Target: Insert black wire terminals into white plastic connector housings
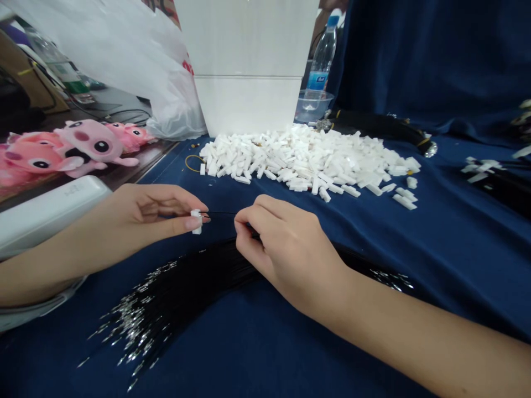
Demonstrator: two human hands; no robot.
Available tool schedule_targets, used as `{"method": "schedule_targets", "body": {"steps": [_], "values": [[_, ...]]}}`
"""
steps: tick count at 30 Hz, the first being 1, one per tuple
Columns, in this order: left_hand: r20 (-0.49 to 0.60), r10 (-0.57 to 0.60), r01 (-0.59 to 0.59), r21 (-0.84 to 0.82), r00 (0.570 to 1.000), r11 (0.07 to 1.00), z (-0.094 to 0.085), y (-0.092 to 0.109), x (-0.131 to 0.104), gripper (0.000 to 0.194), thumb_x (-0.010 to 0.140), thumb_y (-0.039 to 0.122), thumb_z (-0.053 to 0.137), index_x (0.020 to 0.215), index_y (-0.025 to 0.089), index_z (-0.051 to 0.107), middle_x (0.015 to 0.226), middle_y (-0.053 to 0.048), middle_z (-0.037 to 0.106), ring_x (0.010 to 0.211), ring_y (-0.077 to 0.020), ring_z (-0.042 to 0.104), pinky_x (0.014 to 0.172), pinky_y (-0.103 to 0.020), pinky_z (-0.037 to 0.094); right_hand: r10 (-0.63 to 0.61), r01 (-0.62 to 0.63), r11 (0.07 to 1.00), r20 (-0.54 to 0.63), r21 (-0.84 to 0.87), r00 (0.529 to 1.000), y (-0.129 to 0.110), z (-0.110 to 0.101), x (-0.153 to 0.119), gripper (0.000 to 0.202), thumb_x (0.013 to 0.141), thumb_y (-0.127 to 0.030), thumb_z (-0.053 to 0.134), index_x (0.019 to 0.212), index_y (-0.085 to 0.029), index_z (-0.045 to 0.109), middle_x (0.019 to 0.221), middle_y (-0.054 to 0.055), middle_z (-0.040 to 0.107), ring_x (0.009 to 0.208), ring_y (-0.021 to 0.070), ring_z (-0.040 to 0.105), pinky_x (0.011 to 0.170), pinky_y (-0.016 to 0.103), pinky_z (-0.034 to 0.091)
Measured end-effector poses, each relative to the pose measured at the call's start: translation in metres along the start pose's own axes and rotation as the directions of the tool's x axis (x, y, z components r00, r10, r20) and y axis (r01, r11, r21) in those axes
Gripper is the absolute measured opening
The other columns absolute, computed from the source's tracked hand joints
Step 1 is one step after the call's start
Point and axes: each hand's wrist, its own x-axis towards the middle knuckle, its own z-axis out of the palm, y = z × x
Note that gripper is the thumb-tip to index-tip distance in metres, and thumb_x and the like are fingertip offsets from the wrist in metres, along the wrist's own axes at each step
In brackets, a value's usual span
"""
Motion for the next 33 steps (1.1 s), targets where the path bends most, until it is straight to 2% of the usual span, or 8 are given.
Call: {"method": "schedule_targets", "body": {"steps": [11, 18, 26, 30, 33], "values": [[0.023, -0.041, 0.041, 0.02, 0.999, 0.999, -0.001, 0.007, -0.002, 0.01, 0.082, 0.02, 0.069, 0.09, 0.017, 0.072, 0.084, 0.002, 0.077, 0.078, -0.0084, 0.07, 0.073, -0.015, 0.051, 0.052, -0.052, 0.999, -0.005, 0.011, 0.999, -0.002, -0.001, -0.001, 0.014, 0.089, -0.008, 0.054, 0.083, -0.018, 0.062, 0.072, -0.001, 0.06, 0.061, 0.0098, 0.054, 0.056, 0.023, 0.042], [-0.004, -0.066, 0.066, 0.022, 0.998, 0.998, 0.001, 0.006, -0.001, 0.008, 0.081, 0.02, 0.069, 0.088, 0.017, 0.071, 0.083, 0.002, 0.077, 0.078, -0.0088, 0.07, 0.074, -0.015, 0.051, 0.018, -0.018, 1.0, 0.002, 0.004, 1.0, -0.003, -0.001, 0.001, 0.014, 0.088, -0.006, 0.054, 0.083, -0.016, 0.063, 0.071, 0.0, 0.059, 0.062, 0.0091, 0.054, 0.056, 0.021, 0.041], [0.001, -0.036, 0.036, 0.043, 0.999, 0.998, 0.0, 0.004, -0.001, 0.008, 0.08, 0.021, 0.07, 0.087, 0.018, 0.072, 0.079, 0.003, 0.076, 0.074, -0.009, 0.069, 0.071, -0.016, 0.052, -0.013, 0.012, 1.0, 0.01, 0.013, 1.0, -0.003, -0.001, -0.001, 0.013, 0.089, -0.008, 0.053, 0.084, -0.017, 0.061, 0.071, -0.001, 0.058, 0.064, 0.01, 0.055, 0.057, 0.021, 0.041], [0.031, -0.063, 0.062, 0.022, 0.998, 0.998, 0.006, 0.006, -0.004, 0.009, 0.081, 0.022, 0.068, 0.088, 0.017, 0.072, 0.081, 0.001, 0.076, 0.075, -0.0103, 0.069, 0.071, -0.018, 0.053, 0.015, -0.016, 0.999, 0.043, 0.034, 0.999, -0.002, 0.0, 0.0, 0.012, 0.089, -0.008, 0.051, 0.089, -0.016, 0.06, 0.074, -0.001, 0.059, 0.064, 0.0096, 0.055, 0.057, 0.021, 0.041], [0.066, -0.085, 0.085, -0.006, 0.994, 0.996, 0.014, 0.008, -0.008, 0.008, 0.081, 0.02, 0.067, 0.087, 0.017, 0.072, 0.081, 0.0, 0.076, 0.075, -0.0115, 0.069, 0.07, -0.019, 0.054, -0.016, 0.009, 0.997, 0.097, 0.07, 0.995, -0.002, 0.003, 0.001, 0.009, 0.091, -0.011, 0.052, 0.093, -0.016, 0.059, 0.079, 0.0, 0.06, 0.066, 0.0103, 0.056, 0.057, 0.021, 0.042]]}}
